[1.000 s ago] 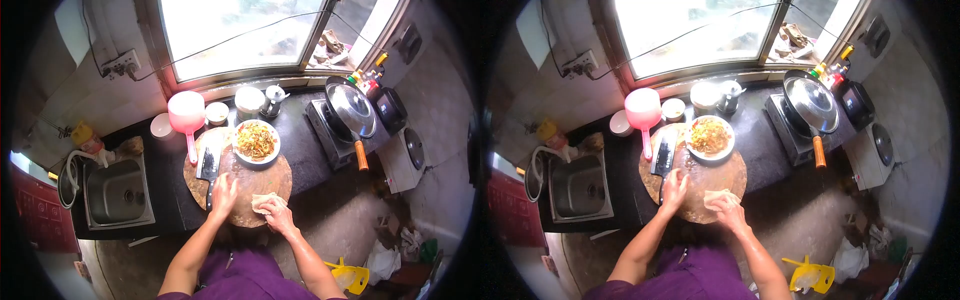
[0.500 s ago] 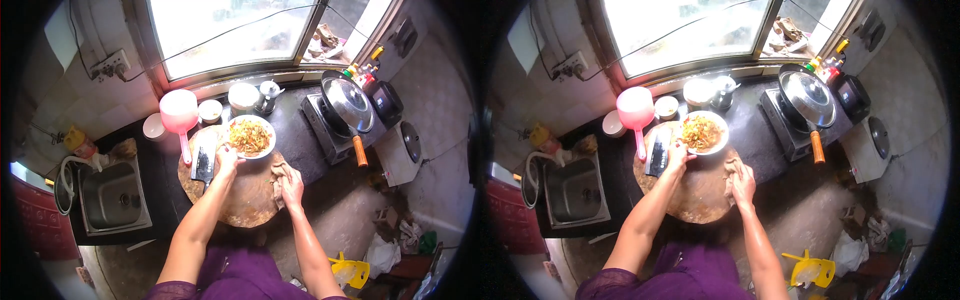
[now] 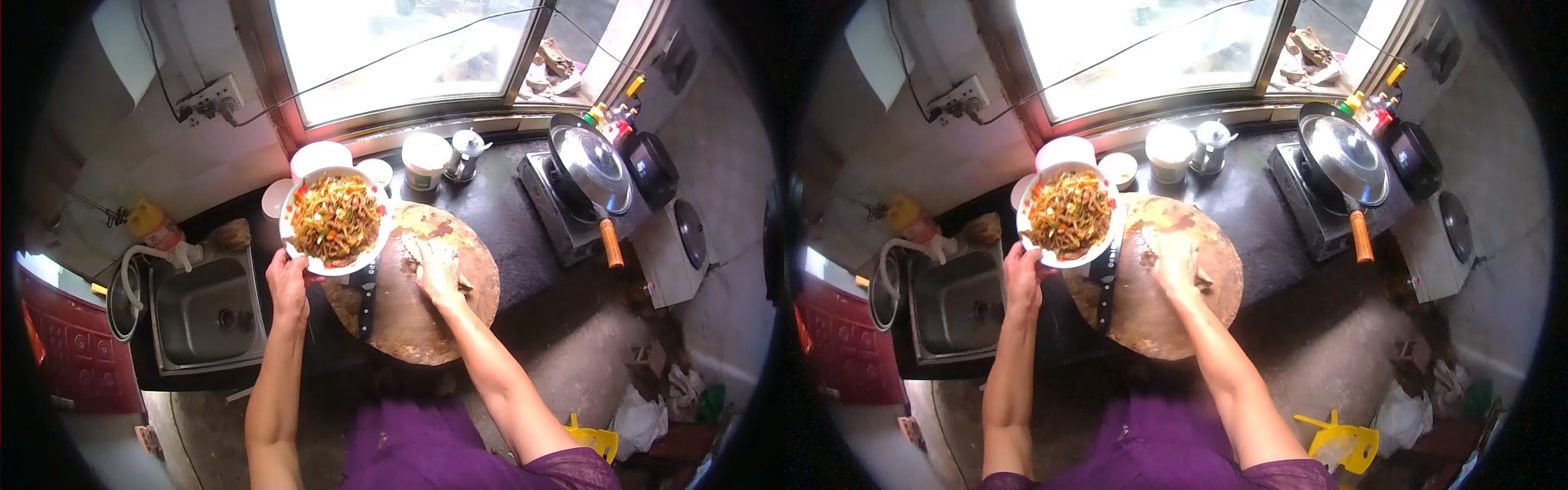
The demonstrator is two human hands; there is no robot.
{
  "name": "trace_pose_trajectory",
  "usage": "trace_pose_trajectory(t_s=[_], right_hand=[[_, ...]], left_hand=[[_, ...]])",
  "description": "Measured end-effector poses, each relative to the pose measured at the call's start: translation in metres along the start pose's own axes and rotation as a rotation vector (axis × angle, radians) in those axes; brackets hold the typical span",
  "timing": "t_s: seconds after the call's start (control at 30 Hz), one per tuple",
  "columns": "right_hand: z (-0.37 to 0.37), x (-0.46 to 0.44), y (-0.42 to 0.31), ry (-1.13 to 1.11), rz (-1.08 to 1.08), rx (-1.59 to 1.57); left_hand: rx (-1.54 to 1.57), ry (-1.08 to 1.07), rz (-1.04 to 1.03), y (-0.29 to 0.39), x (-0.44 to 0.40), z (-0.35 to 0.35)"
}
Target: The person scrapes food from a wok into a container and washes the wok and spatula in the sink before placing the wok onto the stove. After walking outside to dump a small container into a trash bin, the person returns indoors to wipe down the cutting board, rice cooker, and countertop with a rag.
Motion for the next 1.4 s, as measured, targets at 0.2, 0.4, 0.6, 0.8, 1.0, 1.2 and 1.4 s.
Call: trace_pose_trajectory(t_s=[0.2,0.4,0.6,0.8,1.0,1.2,1.4], right_hand=[[0.015,0.023,0.011,-0.199,0.026,-0.609],[-0.014,0.006,-0.020,-0.059,0.178,-0.045],[0.004,0.061,-0.025,-0.444,0.249,-0.228],[0.061,0.155,0.070,-0.658,0.311,0.351],[0.127,0.113,0.123,-0.334,-0.006,0.057],[0.043,0.065,0.083,-0.299,0.366,0.040],[0.108,0.015,0.145,-0.780,0.118,0.456]], left_hand=[[0.037,0.066,0.048,-0.011,0.026,0.041],[0.052,0.070,0.057,-0.016,0.034,0.043],[0.093,0.031,0.041,-0.015,0.033,0.034],[0.085,-0.032,0.054,-0.021,0.030,0.026],[0.102,-0.055,0.119,-0.032,0.042,0.014],[0.033,-0.050,0.157,-0.042,0.060,-0.002],[-0.038,0.014,0.177,-0.037,0.085,-0.004]])
Point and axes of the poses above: each hand's wrist, its own x-axis away from the middle knuckle, its own z-axis out of the back of the hand, y = z × x, the point moved 4 cm from there along -x, towards the middle knuckle, and after that the axes turned 6 degrees about -z, right-handed, at the moved point
